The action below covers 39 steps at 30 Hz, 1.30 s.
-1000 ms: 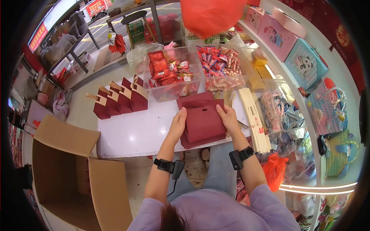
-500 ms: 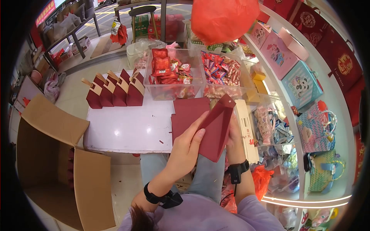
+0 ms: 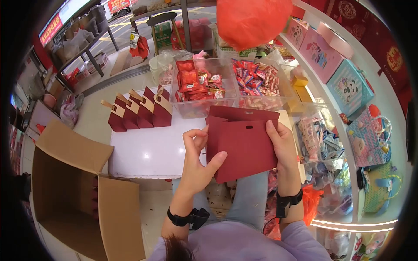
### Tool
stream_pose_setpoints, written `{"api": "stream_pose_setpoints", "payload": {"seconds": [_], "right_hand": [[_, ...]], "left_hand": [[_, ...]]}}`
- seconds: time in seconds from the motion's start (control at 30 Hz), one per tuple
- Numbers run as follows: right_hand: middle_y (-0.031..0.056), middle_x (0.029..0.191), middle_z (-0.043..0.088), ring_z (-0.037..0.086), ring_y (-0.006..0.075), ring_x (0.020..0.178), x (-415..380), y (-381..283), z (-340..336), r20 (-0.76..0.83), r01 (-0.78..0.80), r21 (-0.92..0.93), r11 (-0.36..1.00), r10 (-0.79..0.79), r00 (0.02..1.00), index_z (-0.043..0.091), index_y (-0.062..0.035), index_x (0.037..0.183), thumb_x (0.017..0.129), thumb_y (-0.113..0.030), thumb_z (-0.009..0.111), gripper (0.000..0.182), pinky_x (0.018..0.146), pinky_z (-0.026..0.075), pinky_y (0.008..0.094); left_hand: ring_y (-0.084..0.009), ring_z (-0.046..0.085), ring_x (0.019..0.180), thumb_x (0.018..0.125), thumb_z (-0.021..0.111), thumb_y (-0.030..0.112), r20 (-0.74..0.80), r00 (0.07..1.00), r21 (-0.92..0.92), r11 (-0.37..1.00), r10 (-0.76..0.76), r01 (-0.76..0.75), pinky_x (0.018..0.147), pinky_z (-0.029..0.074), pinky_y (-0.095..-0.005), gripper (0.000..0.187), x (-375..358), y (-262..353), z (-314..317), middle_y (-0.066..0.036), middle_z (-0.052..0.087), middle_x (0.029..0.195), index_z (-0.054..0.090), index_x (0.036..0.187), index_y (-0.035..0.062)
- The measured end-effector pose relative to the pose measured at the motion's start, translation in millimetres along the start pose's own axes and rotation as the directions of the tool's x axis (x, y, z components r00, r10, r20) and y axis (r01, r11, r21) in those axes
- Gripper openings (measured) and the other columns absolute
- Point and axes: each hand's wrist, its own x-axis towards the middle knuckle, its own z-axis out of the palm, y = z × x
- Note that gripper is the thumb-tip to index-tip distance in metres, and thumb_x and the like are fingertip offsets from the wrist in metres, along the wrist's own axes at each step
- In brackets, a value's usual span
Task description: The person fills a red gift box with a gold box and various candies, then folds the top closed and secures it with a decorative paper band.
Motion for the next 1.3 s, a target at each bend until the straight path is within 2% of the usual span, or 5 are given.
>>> {"api": "stream_pose_setpoints", "payload": {"seconds": [0.4, 0.57, 0.83, 1.03, 1.3], "right_hand": [[0.0006, 0.082, 0.066, 0.057, 0.0049, 0.075, -40.6, -24.0, 36.6, 0.062, 0.177, -0.274, 0.945, -0.166, 0.984, 0.067, 0.0011, 0.104, 0.103, -0.027, 0.055, 0.030, 0.065, 0.047, 0.0234], [0.0039, 0.093, 0.070, 0.061, 0.0066, 0.087, -48.1, -36.4, 31.1, 0.230, 0.156, -0.008, 0.988, -0.150, 0.962, 0.064, 0.0022, 0.119, 0.104, -0.027, 0.054, 0.035, 0.076, 0.050, 0.0236], [0.0136, 0.082, 0.071, 0.067, 0.0147, 0.068, -58.1, -41.9, 32.4, 0.294, 0.281, -0.321, 0.904, -0.187, 0.937, 0.066, 0.0027, 0.118, 0.099, -0.019, 0.059, 0.029, 0.066, 0.052, 0.0282], [0.0159, 0.085, 0.070, 0.068, 0.0183, 0.072, -47.7, -24.7, 26.0, 0.295, 0.411, -0.405, 0.817, -0.308, 0.904, 0.065, 0.0011, 0.116, 0.098, -0.017, 0.060, 0.026, 0.066, 0.052, 0.0288], [0.0144, 0.144, 0.046, 0.046, 0.0210, 0.132, -13.8, 47.2, -28.7, 0.474, 0.221, 0.064, 0.973, -0.224, 0.852, 0.034, 0.0039, 0.146, 0.093, -0.022, 0.070, 0.069, 0.111, 0.036, 0.0338]], "left_hand": [[-0.0057, 0.053, 0.074, 0.096, 0.065, 0.018, -0.142, 0.950, -0.216, 0.945, -0.278, 0.245, 0.067, 0.045, -0.0226, 0.019, 7.9, 19.6, -9.7, 0.000, 0.059, 0.083, 0.055, 0.084, 0.0067], [-0.0208, 0.066, 0.102, 0.103, 0.050, 0.033, -0.152, 0.909, -0.580, 0.780, -0.388, 0.236, 0.089, 0.056, -0.0349, 0.036, 7.3, 10.5, -16.5, -0.008, 0.065, 0.119, 0.056, 0.127, 0.0065], [-0.0212, 0.066, 0.105, 0.103, 0.051, 0.030, -0.055, 0.863, -0.814, 0.523, -0.502, 0.252, 0.090, 0.056, -0.0364, 0.034, -3.9, -16.7, -22.0, -0.009, 0.064, 0.121, 0.054, 0.129, 0.0085], [-0.0224, 0.066, 0.106, 0.103, 0.049, 0.041, -0.146, 0.871, -0.706, 0.666, -0.470, 0.241, 0.092, 0.055, -0.0381, 0.043, 2.8, -15.6, -19.2, -0.010, 0.064, 0.123, 0.054, 0.129, 0.0071], [-0.0062, 0.051, 0.072, 0.091, 0.072, 0.016, -0.309, 0.945, 0.155, 0.974, -0.111, 0.165, 0.066, 0.042, -0.0236, 0.020, 4.3, 2.2, -11.2, 0.000, 0.062, 0.077, 0.065, 0.082, -0.0003]]}}
